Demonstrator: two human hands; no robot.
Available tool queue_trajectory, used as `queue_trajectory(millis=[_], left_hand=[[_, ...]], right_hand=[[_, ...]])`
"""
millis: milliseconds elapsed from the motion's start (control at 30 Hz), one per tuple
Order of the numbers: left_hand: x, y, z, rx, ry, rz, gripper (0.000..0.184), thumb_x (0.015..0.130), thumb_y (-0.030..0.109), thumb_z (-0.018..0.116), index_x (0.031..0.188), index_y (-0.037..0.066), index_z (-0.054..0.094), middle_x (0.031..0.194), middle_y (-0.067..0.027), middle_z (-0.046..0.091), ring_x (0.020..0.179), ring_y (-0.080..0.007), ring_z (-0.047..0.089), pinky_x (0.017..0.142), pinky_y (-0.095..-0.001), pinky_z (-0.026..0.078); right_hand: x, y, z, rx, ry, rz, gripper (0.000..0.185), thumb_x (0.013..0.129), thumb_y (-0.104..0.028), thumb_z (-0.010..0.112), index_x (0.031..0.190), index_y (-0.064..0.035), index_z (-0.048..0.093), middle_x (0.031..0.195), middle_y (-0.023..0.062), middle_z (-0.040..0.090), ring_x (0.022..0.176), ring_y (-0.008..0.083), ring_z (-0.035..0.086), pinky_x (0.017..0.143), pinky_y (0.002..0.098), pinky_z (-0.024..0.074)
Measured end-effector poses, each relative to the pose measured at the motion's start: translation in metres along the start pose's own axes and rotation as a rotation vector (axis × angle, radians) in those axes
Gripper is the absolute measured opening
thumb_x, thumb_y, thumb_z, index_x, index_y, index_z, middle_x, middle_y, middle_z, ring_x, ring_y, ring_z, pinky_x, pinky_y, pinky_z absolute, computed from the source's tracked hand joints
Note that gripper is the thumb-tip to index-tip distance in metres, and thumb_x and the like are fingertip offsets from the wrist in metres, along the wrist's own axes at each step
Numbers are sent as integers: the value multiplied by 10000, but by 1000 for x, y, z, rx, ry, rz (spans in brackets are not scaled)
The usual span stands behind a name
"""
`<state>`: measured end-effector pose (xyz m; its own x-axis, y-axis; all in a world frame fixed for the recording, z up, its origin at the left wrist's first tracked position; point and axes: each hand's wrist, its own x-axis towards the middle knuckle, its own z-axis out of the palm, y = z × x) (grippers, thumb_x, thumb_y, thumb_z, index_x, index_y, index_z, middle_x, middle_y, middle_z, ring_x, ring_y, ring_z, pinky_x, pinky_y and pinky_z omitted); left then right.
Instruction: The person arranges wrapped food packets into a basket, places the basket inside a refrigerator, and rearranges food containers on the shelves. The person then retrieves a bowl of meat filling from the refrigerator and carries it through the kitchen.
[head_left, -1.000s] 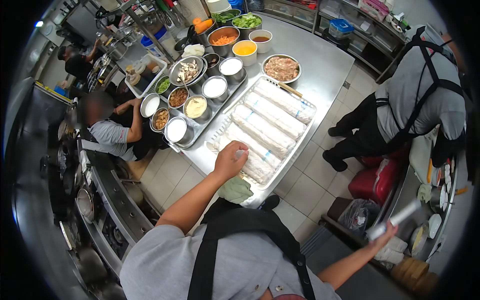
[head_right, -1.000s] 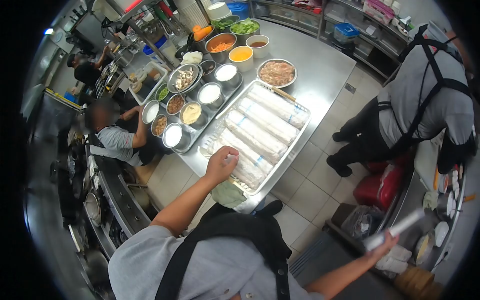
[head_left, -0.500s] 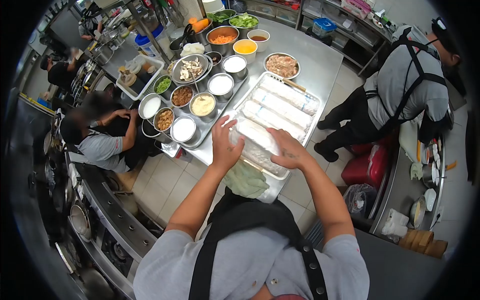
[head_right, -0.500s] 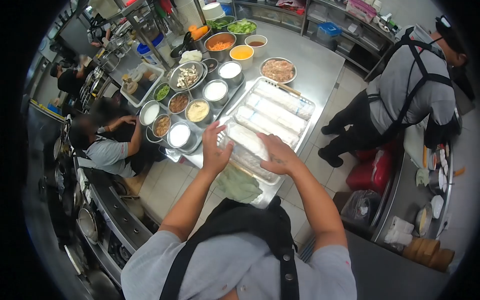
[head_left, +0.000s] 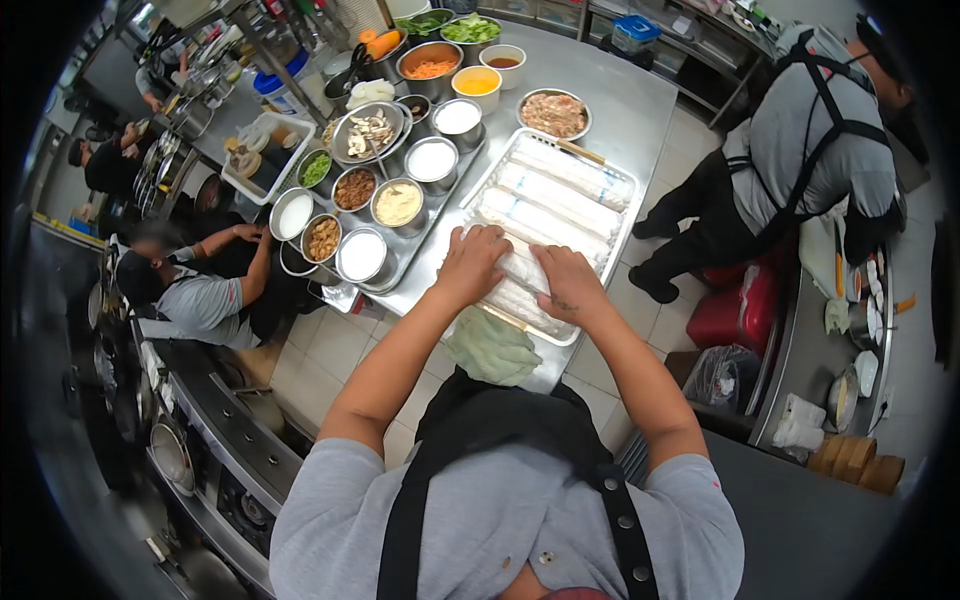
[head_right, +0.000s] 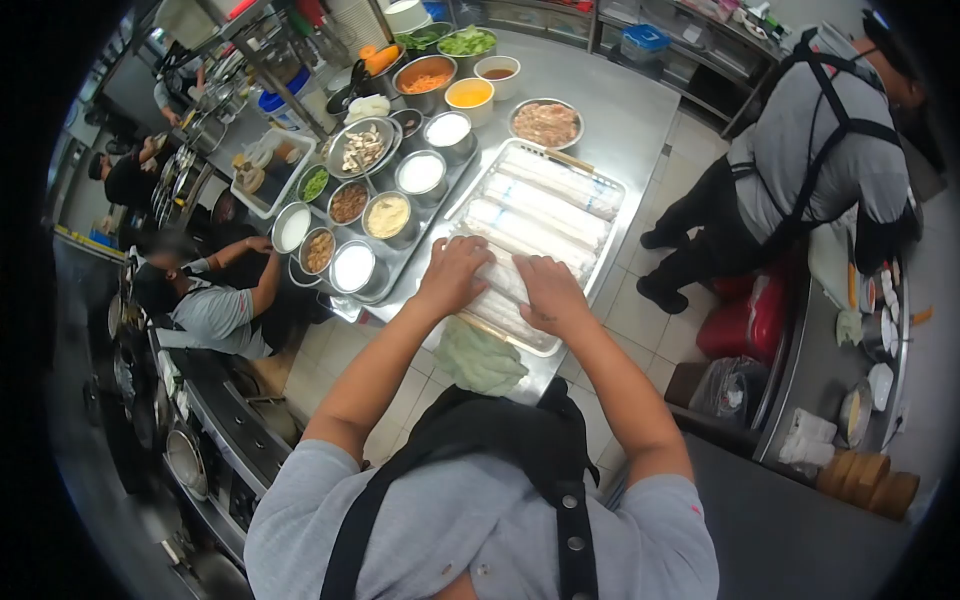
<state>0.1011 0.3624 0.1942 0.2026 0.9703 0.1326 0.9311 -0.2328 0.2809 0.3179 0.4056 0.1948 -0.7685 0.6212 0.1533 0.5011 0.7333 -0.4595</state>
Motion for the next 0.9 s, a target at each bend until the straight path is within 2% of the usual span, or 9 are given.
queue_trajectory(millis=[233, 367, 433, 467, 567, 700, 767, 833, 900], left_hand=[[5, -1, 9, -43, 24, 1, 362, 699, 157, 764, 1041, 145, 644, 1269, -68, 539, 1214, -276, 463, 1033, -569, 283], [9, 13, 8, 8, 43, 22, 402, 636, 130, 791, 1013, 108, 655, 1239, -110, 558, 1183, -302, 488, 1006, -480, 321], [10, 16, 5, 26, 70, 80, 448, 606, 133, 805, 1021, 102, 638, 1240, -115, 550, 1178, -310, 486, 1011, -468, 318], [12, 22, 0, 27, 51, 71, 457, 602, 135, 806, 1023, 99, 632, 1239, -115, 547, 1177, -314, 484, 1011, -464, 317], [12, 31, 0, -2, 59, 57, 457, 612, 147, 807, 1025, 82, 623, 1230, -126, 545, 1164, -336, 479, 1004, -462, 319], [13, 35, 2, 2, 88, 58, 476, 638, 230, 821, 1032, 59, 617, 1221, -134, 546, 1140, -346, 480, 989, -462, 324], [13, 38, 0, 10, 83, 48, 480, 647, 262, 821, 1031, 58, 617, 1218, -133, 547, 1135, -343, 482, 982, -460, 328], [14, 37, 3, 5, 93, 26, 472, 656, 275, 817, 1030, 66, 618, 1209, -131, 551, 1129, -340, 485, 978, -458, 330], [13, 37, 6, -6, 97, 12, 464, 663, 283, 815, 1029, 75, 620, 1200, -129, 555, 1124, -337, 488, 974, -456, 332]], right_hand=[[-67, 22, -48, 169, 402, 264, 600, 750, -254, 754, 1258, -48, 511, 1284, 182, 491, 1210, 366, 450, 1035, 446, 351], [-167, 124, -75, 187, 996, 799, 439, 773, -235, 729, 1128, -35, 567, 1180, 182, 524, 1113, 336, 494, 979, 423, 387], [-242, 184, -83, -47, 1234, 1109, 420, 786, -237, 711, 1127, -45, 560, 1147, 204, 522, 1075, 356, 499, 965, 468, 380], [-288, 222, -80, -232, 1295, 1239, 500, 771, -322, 723, 1152, -43, 557, 1155, 206, 516, 1076, 351, 499, 951, 452, 395], [-393, 278, -100, -633, 1319, 1808, 697, 740, -494, 718, 1217, -29, 513, 1207, 218, 489, 1149, 382, 460, 971, 471, 380], [-470, 280, -139, -599, 1068, 2552, 792, 723, -526, 695, 1268, 1, 464, 1305, 258, 441, 1261, 394, 397, 1016, 488, 366], [-511, 285, -131, -517, 1300, 2538, 785, 721, -480, 693, 1275, 20, 448, 1334, 270, 418, 1271, 391, 404, 1025, 483, 370], [-533, 279, -134, 58, 1483, 2543, 758, 725, -423, 675, 1281, 31, 432, 1341, 248, 420, 1271, 379, 412, 1054, 477, 343], [-517, 268, -144, 18, 1396, 2649, 752, 710, -344, 653, 1304, 36, 392, 1343, 233, 423, 1251, 364, 433, 1055, 472, 355]])
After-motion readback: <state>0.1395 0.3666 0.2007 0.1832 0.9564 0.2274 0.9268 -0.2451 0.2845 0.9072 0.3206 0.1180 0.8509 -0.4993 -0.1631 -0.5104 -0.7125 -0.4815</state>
